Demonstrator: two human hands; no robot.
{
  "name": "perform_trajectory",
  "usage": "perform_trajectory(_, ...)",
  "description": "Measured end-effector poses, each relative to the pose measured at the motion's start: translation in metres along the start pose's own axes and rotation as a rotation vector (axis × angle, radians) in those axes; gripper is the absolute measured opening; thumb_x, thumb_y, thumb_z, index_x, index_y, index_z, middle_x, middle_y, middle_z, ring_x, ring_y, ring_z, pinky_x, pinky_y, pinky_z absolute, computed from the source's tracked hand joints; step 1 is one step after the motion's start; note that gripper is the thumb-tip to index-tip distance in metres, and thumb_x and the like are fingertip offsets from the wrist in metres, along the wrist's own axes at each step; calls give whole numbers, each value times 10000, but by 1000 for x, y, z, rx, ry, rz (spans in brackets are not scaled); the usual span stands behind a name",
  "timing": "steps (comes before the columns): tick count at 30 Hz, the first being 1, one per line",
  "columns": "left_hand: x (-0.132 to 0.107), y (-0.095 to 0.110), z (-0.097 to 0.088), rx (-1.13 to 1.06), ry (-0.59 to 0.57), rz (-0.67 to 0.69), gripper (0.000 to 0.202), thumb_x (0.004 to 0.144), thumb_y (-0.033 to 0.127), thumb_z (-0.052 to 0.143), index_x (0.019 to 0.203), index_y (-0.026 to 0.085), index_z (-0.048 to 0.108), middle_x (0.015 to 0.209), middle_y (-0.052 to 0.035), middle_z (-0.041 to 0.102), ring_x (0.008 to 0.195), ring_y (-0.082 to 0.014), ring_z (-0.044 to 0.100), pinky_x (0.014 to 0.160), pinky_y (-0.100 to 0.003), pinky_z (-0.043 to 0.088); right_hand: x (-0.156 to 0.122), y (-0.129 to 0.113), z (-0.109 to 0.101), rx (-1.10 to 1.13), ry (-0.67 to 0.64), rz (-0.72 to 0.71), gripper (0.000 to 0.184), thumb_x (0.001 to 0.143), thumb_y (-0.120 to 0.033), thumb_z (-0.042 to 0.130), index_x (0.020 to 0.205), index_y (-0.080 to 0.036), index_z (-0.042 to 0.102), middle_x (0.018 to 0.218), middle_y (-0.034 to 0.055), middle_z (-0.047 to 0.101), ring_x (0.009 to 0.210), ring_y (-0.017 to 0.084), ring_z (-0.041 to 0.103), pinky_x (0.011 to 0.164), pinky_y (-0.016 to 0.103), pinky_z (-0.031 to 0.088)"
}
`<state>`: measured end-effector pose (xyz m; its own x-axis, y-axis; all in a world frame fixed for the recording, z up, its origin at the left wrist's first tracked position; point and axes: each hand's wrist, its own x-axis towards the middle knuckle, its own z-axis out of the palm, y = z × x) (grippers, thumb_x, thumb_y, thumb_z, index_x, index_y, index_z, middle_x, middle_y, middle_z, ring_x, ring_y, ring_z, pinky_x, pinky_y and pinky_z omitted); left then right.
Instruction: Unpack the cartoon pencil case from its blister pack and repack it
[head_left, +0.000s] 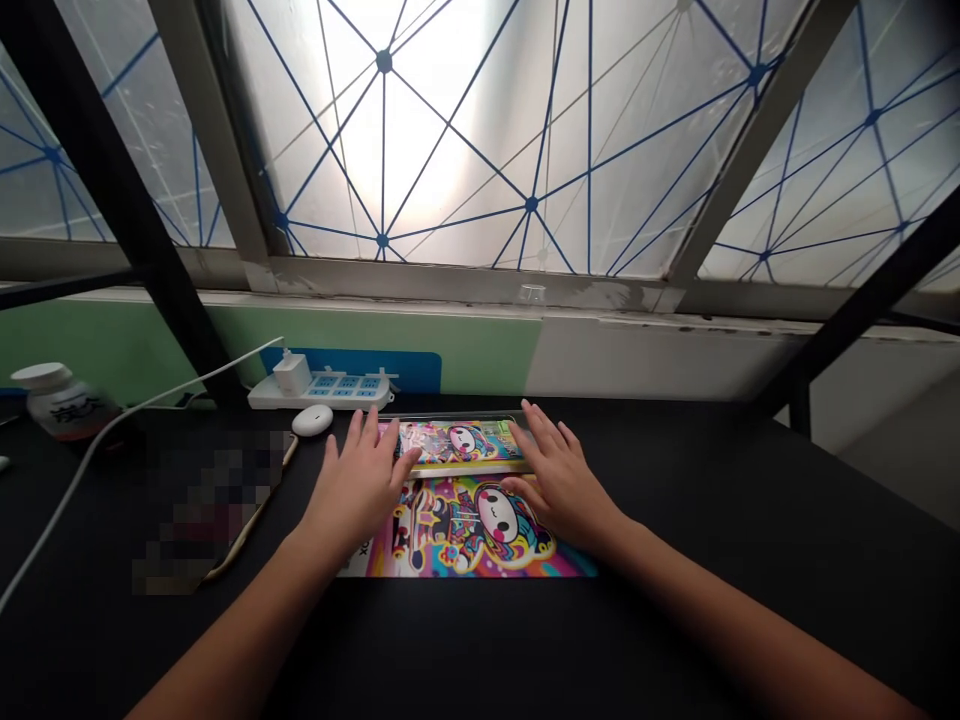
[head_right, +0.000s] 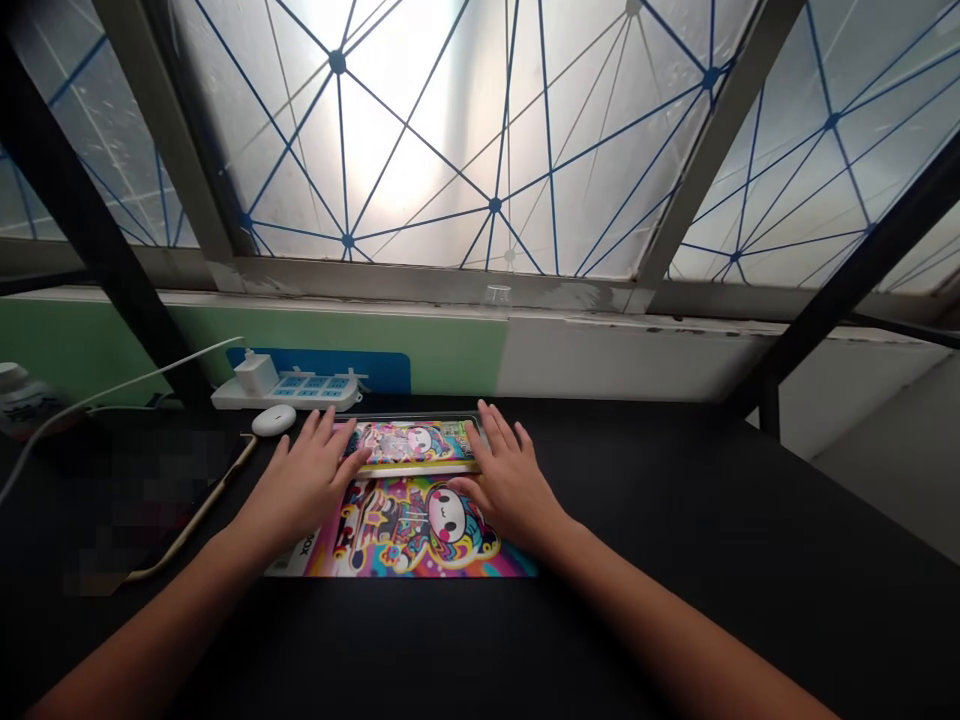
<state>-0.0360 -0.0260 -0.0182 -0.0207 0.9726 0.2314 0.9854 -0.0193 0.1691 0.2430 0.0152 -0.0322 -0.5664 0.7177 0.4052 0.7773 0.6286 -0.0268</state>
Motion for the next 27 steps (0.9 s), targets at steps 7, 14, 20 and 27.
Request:
perform_trajectory(7, 36, 41, 12, -126, -59, 113, 643, 1016, 553, 300, 1518, 160, 391, 1616, -180, 277, 1505, -388, 180, 1129, -647, 241, -12, -44, -19, 312, -146, -397, 431, 987, -463, 504, 1268, -158, 622, 1452, 164, 537, 1352, 258, 475, 1121, 433, 378)
perform_trajectory(14, 45, 26, 24, -52, -102, 184, 609, 1005, 549, 328, 1510, 221, 419, 1597, -137, 339, 1481, -380, 266, 1139, -639, 209, -10, -46, -21, 455, -521, -261, 880, 922, -693, 460, 1590, -182, 202, 1642, 146, 190, 1514, 329, 154, 1212, 591, 96)
perform_trajectory(20, 48, 9, 21, -27, -123, 162, 620, 1003, 574, 295, 1526, 256, 391, 1610, -83, 322, 1495, -348, 247, 1158, -627, 198, -9, -36, -31, 563, -601, -234, 896, 871, -687, 563, 1583, -248, 239, 1648, 105, 218, 1505, 338, 196, 1220, 572, 54)
perform_trajectory(27, 48, 12, 21, 21, -119, 149, 608, 1007, 572, 284, 1531, 278, 383, 1615, -59, 313, 1496, -326, 256, 1165, -603, 234, -8, -37, -35, 497, -637, -135, 643, 876, -654, 583, 1349, -219, 595, 1399, 141, 570, 1296, 351, 493, 1169, 570, 232)
